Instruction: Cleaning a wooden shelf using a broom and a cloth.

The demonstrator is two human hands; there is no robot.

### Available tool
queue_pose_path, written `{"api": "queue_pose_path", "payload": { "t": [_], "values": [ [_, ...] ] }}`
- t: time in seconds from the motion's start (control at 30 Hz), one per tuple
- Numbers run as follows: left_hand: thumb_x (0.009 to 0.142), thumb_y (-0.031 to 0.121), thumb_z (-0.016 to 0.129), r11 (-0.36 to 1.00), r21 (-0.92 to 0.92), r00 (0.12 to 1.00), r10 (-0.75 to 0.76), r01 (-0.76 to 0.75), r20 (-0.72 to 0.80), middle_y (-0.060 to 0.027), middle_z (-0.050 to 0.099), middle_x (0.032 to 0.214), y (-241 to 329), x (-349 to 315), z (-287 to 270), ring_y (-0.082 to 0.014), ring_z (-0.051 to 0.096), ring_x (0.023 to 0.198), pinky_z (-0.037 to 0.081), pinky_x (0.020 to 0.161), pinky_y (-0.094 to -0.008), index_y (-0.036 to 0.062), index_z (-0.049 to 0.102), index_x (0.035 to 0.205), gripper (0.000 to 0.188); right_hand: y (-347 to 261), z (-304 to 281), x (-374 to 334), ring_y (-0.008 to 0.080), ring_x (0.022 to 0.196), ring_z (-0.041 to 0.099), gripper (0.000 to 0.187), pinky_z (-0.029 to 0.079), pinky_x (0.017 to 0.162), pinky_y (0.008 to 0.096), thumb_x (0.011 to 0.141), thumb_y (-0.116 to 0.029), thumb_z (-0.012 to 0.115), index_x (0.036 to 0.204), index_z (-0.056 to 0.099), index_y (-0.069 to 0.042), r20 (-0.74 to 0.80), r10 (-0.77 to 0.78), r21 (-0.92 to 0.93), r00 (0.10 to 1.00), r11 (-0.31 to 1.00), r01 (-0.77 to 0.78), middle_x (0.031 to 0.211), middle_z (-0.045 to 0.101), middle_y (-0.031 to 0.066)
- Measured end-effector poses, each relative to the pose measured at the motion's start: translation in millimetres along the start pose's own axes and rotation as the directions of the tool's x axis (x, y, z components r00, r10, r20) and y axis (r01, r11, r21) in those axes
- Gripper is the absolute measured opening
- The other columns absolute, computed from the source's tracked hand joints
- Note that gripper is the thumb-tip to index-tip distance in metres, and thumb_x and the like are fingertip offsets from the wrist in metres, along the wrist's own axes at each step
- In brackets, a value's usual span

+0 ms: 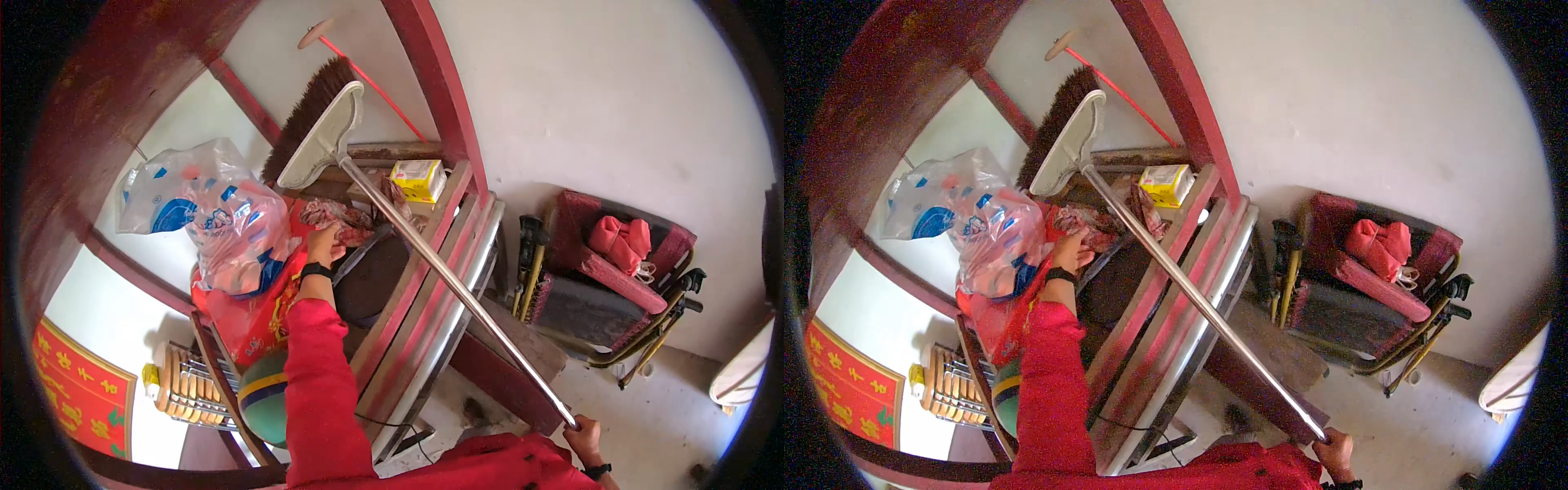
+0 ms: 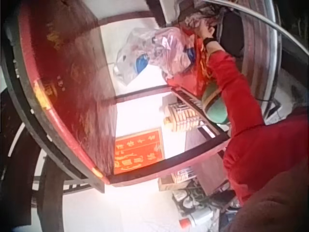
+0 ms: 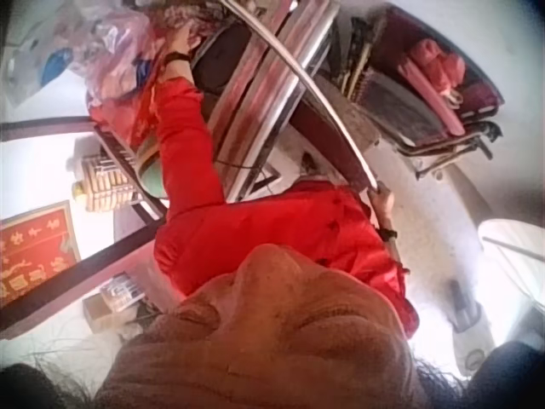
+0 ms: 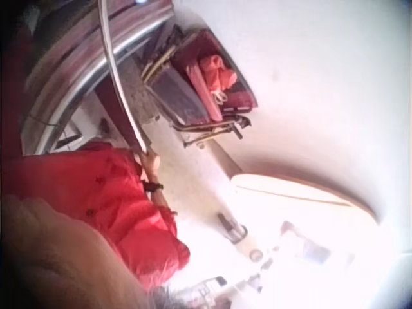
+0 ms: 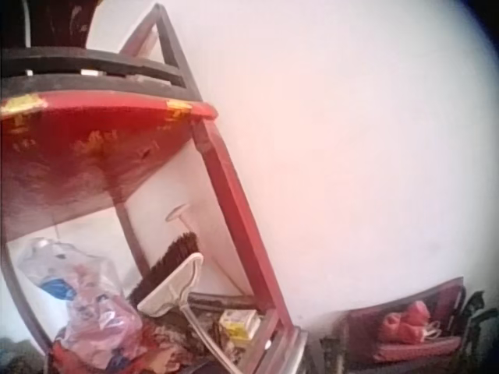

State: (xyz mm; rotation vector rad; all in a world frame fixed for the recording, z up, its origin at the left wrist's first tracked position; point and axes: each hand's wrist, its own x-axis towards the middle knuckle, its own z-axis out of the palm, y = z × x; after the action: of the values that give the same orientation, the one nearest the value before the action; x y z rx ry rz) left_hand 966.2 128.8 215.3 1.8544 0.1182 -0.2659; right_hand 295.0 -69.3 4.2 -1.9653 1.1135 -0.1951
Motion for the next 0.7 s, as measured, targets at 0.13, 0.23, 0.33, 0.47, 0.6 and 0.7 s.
{"api": "queue_pose_path", "payload": {
  "t": [0.13,0.23,0.33,0.47,0.6,0.7],
  "values": [
    [0.079,0.03,0.068,0.999,-0.046,1.0,0.006,-0.006,0.007,-0.0156,0.06,0.098,-20,27,3,-0.0263,0.06,0.071,0.052,0.065,-0.0402,0.0062,0.056,0.111,0.042,-14,2,-5,0.0246,0.048,0.056,0.016,0.046,0.052,0.0369,0.058,-0.017,0.064,0.067,0.063,-0.004,0.009,0.009,-0.031,1.0,0.999,-0.009,0.053,0.055,0.0136],
    [0.08,0.03,0.066,0.999,-0.046,1.0,-0.004,0.005,0.002,-0.012,0.059,0.1,-23,38,9,-0.0257,0.059,0.076,0.05,0.068,-0.0405,0.0092,0.054,0.112,0.041,-9,8,-7,0.0186,0.046,0.048,0.011,0.041,0.048,0.0339,0.06,-0.013,0.064,0.064,0.06,-0.003,0.007,-0.014,-0.017,1.0,1.0,0.014,0.051,0.051,0.0114],
    [0.081,0.029,0.062,0.996,-0.084,1.0,0.025,-0.026,-0.008,-0.0083,0.058,0.098,-17,41,5,-0.0233,0.058,0.078,0.05,0.069,-0.0395,0.0097,0.054,0.109,0.035,-9,8,-7,0.0186,0.046,0.048,0.012,0.042,0.049,0.034,0.06,-0.013,0.065,0.064,0.06,-0.003,0.03,-0.012,-0.012,0.999,1.0,0.012,0.051,0.051,0.0111],
    [0.082,0.023,0.056,0.941,-0.322,0.994,0.095,-0.106,-0.049,-0.0052,0.056,0.082,4,24,15,-0.0196,0.055,0.066,0.049,0.064,-0.0397,0.0118,0.055,0.097,0.019,-2,7,-3,0.0286,0.051,0.059,0.02,0.047,0.052,0.0379,0.059,-0.019,0.066,0.072,0.065,-0.005,0.042,-0.01,-0.073,0.999,0.997,0.013,0.056,0.057,0.0157],
    [0.081,0.024,0.058,0.849,-0.476,0.972,0.183,-0.231,-0.145,-0.0011,0.053,0.071,27,-1,15,-0.0136,0.05,0.059,0.047,0.056,-0.0339,0.0123,0.055,0.089,0.015,-9,1,2,0.0304,0.054,0.061,0.022,0.047,0.053,0.038,0.06,-0.021,0.068,0.075,0.065,-0.005,0.027,-0.014,-0.033,1.0,0.999,0.015,0.059,0.058,0.017],
    [0.082,0.021,0.058,0.837,-0.473,0.958,0.279,-0.276,-0.066,-0.0001,0.053,0.074,40,5,-29,-0.0105,0.05,0.064,0.045,0.054,-0.0293,0.0116,0.056,0.088,0.011,-11,-4,0,0.0324,0.055,0.061,0.022,0.048,0.054,0.0376,0.061,-0.021,0.068,0.075,0.066,-0.005,0.052,-0.013,-0.014,0.999,1.0,0.014,0.059,0.059,0.017]
  ]
}}
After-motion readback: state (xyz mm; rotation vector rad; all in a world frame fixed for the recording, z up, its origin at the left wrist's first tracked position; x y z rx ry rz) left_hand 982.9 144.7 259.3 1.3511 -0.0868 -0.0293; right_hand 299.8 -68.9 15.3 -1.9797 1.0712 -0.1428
